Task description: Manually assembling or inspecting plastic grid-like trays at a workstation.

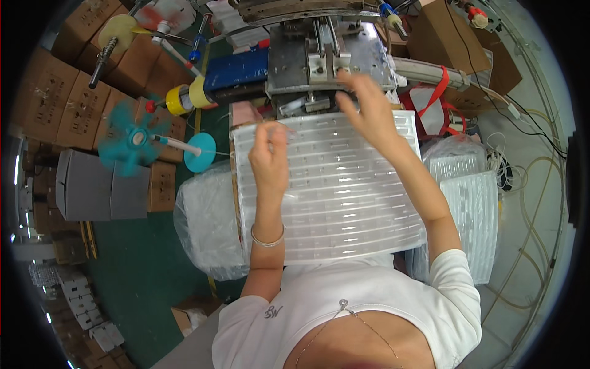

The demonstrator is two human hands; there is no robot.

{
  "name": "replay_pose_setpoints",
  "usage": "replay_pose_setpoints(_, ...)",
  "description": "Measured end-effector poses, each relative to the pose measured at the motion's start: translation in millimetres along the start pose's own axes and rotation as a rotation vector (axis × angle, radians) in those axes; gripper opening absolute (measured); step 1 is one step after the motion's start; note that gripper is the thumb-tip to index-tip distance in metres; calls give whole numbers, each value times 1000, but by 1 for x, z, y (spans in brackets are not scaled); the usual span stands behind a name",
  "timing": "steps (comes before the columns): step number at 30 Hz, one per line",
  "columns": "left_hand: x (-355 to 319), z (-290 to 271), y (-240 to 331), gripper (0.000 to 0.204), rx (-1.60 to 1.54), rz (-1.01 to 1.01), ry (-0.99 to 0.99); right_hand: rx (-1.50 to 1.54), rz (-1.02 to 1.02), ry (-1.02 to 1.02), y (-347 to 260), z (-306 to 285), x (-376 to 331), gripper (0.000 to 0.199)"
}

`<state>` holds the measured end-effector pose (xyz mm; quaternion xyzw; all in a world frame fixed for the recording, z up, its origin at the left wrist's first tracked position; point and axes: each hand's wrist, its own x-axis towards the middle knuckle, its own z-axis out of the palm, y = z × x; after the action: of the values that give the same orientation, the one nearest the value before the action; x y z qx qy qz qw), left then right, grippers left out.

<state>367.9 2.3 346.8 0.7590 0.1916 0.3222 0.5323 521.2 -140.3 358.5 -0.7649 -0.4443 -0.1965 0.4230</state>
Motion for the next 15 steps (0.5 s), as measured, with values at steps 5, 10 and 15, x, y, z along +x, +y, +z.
replay_pose_setpoints(5,7,0,2,23,-381,2,10,145,-86,-611,-46,28,-87,35)
replay_pose_setpoints(10,-5,-7,10,19,-571,-127,50,-132,-391,-768,-60,59,-134,27)
replay_pose_setpoints(15,-11,-15,-1,18,-194,-51,-109,78,-295,-759,-78,28,-91,21)
